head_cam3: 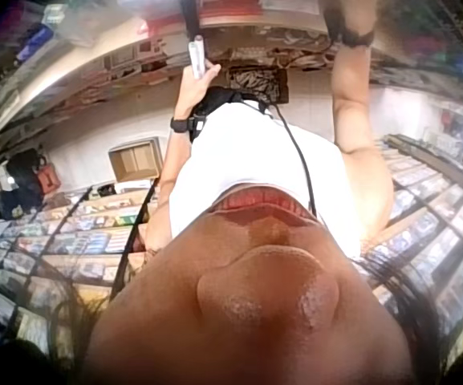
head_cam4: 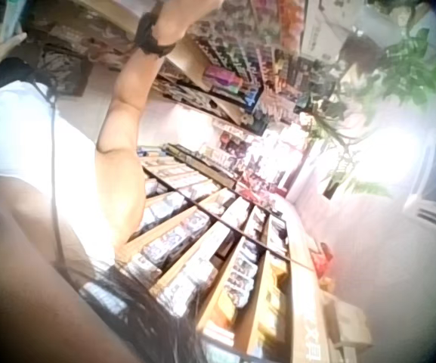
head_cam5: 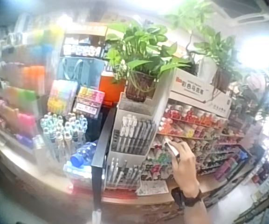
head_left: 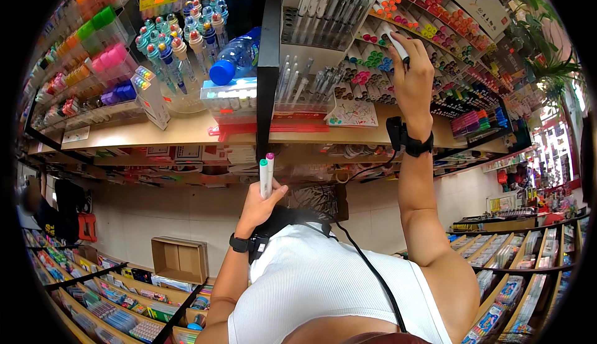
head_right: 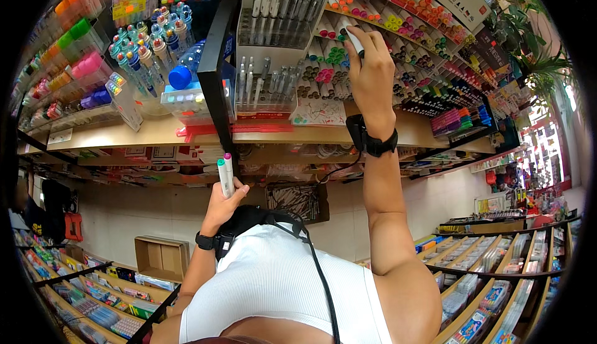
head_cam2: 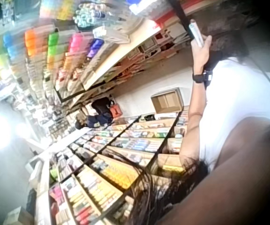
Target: The person sorts markers from a cardboard box on the floor and places them individually into specialized display slots on a retail shelf.
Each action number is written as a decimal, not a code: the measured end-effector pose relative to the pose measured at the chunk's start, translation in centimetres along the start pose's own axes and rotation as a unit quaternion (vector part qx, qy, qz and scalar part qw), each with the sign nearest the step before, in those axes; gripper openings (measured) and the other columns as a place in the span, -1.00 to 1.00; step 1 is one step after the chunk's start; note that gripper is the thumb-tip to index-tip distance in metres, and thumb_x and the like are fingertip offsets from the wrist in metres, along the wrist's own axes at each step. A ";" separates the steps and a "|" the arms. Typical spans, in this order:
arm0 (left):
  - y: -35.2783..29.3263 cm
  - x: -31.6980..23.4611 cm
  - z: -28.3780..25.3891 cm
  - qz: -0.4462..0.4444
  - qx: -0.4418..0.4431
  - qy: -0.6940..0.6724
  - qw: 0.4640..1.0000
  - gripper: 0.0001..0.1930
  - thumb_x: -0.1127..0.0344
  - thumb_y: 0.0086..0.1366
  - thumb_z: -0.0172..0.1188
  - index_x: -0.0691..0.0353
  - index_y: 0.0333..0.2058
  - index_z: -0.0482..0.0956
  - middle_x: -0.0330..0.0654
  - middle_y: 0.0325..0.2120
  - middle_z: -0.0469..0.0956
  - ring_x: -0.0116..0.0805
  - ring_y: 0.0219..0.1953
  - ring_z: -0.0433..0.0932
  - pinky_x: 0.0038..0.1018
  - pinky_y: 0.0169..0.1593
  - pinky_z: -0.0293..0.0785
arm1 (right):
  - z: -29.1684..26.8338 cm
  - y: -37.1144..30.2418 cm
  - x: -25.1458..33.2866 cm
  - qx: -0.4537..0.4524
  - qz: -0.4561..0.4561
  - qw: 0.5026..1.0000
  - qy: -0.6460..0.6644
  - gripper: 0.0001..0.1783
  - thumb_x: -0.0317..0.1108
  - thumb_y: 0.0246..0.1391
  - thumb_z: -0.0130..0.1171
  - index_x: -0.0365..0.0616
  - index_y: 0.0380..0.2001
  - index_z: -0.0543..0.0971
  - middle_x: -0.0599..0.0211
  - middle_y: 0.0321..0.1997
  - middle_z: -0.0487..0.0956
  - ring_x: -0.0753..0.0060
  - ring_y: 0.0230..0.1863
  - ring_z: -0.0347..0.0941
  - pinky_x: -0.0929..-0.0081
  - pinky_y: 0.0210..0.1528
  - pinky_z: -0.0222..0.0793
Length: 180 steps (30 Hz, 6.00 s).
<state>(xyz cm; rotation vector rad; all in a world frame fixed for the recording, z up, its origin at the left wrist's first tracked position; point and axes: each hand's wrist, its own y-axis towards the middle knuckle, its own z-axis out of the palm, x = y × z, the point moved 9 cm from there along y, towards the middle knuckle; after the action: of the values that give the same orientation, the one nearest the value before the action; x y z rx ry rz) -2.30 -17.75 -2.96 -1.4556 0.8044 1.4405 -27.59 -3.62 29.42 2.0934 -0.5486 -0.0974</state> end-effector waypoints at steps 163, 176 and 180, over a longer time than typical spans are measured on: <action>4.6 -5.5 21.6 0.011 0.217 0.164 0.962 -0.72 0.28 0.33 0.35 0.34 -0.14 0.54 -0.28 -0.41 0.54 -0.56 -0.38 0.47 -0.56 -0.27 0.43 | -17.9 -7.5 -16.9 0.063 -0.140 0.952 -0.266 -0.54 -0.70 -0.08 0.15 -0.44 -0.02 0.49 -0.02 0.10 0.46 0.00 0.10 0.50 0.29 0.01 0.60; 5.2 -4.8 20.7 -0.006 0.214 0.145 0.966 -0.71 0.26 0.33 0.34 0.35 -0.13 0.54 -0.29 -0.42 0.55 -0.57 -0.42 0.48 -0.57 -0.33 0.43 | -14.8 -6.7 -19.8 0.054 -0.133 0.956 -0.257 -0.53 -0.69 -0.06 0.15 -0.40 0.01 0.53 -0.01 0.13 0.48 0.00 0.09 0.51 0.29 0.00 0.61; 5.5 -4.7 20.3 0.012 0.208 0.144 0.967 -0.70 0.26 0.33 0.34 0.36 -0.12 0.54 -0.30 -0.43 0.54 -0.58 -0.42 0.47 -0.56 -0.32 0.43 | -14.4 -7.1 -20.9 0.044 -0.091 0.966 -0.236 -0.58 -0.72 0.01 0.15 -0.27 -0.02 0.58 0.11 0.11 0.52 0.05 0.05 0.55 0.25 -0.10 0.62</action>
<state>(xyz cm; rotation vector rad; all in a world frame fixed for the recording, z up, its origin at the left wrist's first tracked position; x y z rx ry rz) -15.74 -1.95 2.66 -1.3397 1.2263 1.0052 -39.88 19.66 28.67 2.2100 -0.6483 -0.7040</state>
